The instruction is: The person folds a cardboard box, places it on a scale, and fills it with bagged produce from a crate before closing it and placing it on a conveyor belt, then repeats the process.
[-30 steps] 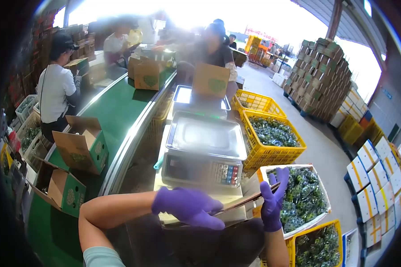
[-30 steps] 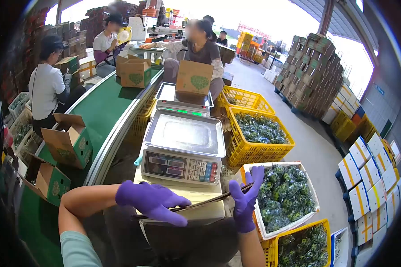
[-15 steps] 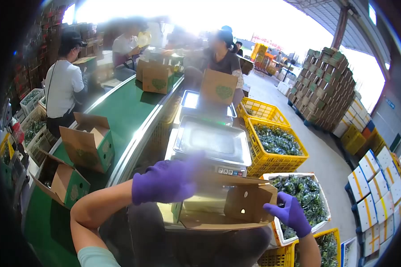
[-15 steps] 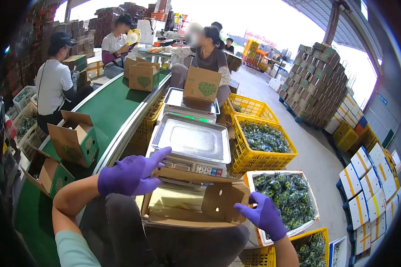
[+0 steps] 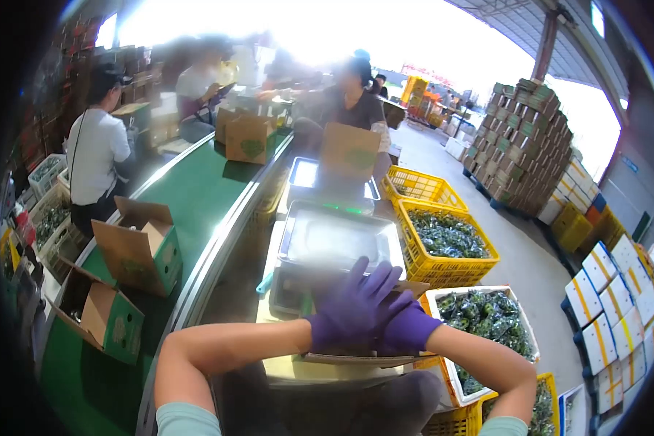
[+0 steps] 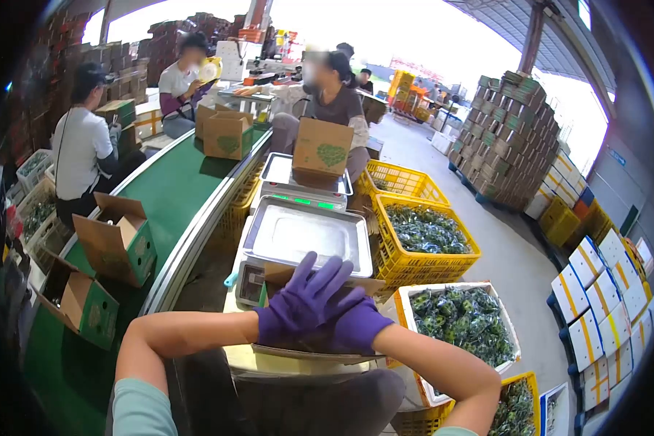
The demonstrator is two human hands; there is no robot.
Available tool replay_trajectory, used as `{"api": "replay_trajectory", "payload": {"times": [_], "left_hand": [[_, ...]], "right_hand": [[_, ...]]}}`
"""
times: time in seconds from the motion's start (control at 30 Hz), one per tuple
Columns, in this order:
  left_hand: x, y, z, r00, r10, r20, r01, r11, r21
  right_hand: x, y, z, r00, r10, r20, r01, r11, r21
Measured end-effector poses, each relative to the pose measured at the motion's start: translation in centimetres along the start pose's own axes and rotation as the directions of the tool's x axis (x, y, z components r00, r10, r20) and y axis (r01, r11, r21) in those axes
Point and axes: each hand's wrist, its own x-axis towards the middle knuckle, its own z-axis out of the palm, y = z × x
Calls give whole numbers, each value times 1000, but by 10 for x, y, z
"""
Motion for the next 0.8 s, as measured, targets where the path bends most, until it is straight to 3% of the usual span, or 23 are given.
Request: {"api": "replay_trajectory", "payload": {"times": [0.03, 0.07, 0.1, 0.13, 0.17, 0.2, 0.23, 0.27, 0.3, 0.33, 0.37, 0.4, 0.43, 0.5, 0.53, 0.57, 0.6, 0.63, 0.67, 0.7, 0.73, 0.77, 0.8], "left_hand": [[0, -1, -1, 1000, 10, 21, -10, 1000, -27], [-1, -3, -3, 999, 18, 46, -16, 998, -53], [-3, -5, -6, 1000, -20, 10, 21, 998, -52], [-4, -9, -9, 1000, -12, 12, 12, 999, -46], [-3, -13, -10, 997, -63, 43, 63, 998, -4], [-3, -16, -11, 991, -114, 70, 112, 993, 35], [-1, -18, -12, 989, -141, 37, 143, 989, -40], [3, -18, -12, 990, -135, 34, 137, 989, -48], [11, -20, -17, 961, -174, 216, 204, 971, -124], [17, -21, -19, 898, -189, 399, 281, 941, -187], [17, -23, -13, 956, -159, 248, 216, 951, -222], [19, -27, -5, 955, -145, 258, 207, 950, -233], [22, -32, 3, 963, -148, 224, 204, 946, -253], [35, -42, -7, 978, -84, 190, 150, 918, -367], [48, -44, -32, 920, -54, 388, 229, 878, -420], [53, -47, -45, 937, -1, 350, 210, 800, -561], [59, -37, -60, 893, -56, 446, 337, 740, -582], [56, -36, -57, 909, -7, 417, 276, 760, -588], [58, -26, -62, 864, 1, 503, 354, 710, -609], [54, -25, -58, 827, 120, 549, 311, 716, -625], [52, -9, -59, 906, 48, 421, 206, 818, -536], [54, 0, -59, 888, 28, 460, 263, 788, -556], [55, 0, -55, 901, 59, 429, 206, 814, -544]], "right_hand": [[6, 0, 0, 958, -139, -250, 134, 990, -39], [2, 4, -4, 957, -133, -258, 127, 991, -41], [-2, -6, -40, 997, -64, 50, 63, 998, 8], [-1, -10, -63, 935, -2, 355, -11, 999, 36], [-3, -4, -66, 909, 62, 412, -145, 974, 174], [-11, -2, -72, 911, 67, 408, -151, 973, 176], [-24, -4, -84, 927, 43, 372, -232, 846, 481], [-37, -8, -94, 943, 34, 330, -278, 623, 731], [-50, -15, -95, 991, 11, 132, -115, 555, 824], [-59, -26, -109, 980, 96, 172, -188, 724, 663], [-61, -24, -98, 993, 104, 48, -111, 762, 638], [-62, -22, -85, 991, 109, -80, -38, 796, 604], [-61, -21, -85, 986, 152, -73, -69, 757, 650], [-54, -10, -70, 967, 128, -223, 56, 743, 667], [-48, -2, -49, 955, 152, -253, 79, 693, 717], [-38, 0, -23, 885, 205, -418, 218, 611, 761], [-33, -1, -14, 848, 253, -465, 320, 453, 832], [-29, -3, 3, 802, 358, -478, 56, 752, 657], [-20, 0, 26, 555, 311, -771, 98, 897, 432], [-31, -2, 1, 591, 273, -759, 90, 913, 398], [-40, -10, -7, 544, 300, -783, 46, 922, 385], [-41, -10, -1, 554, 350, -755, 56, 890, 453], [-40, -13, 4, 537, 366, -760, 50, 885, 462]]}}
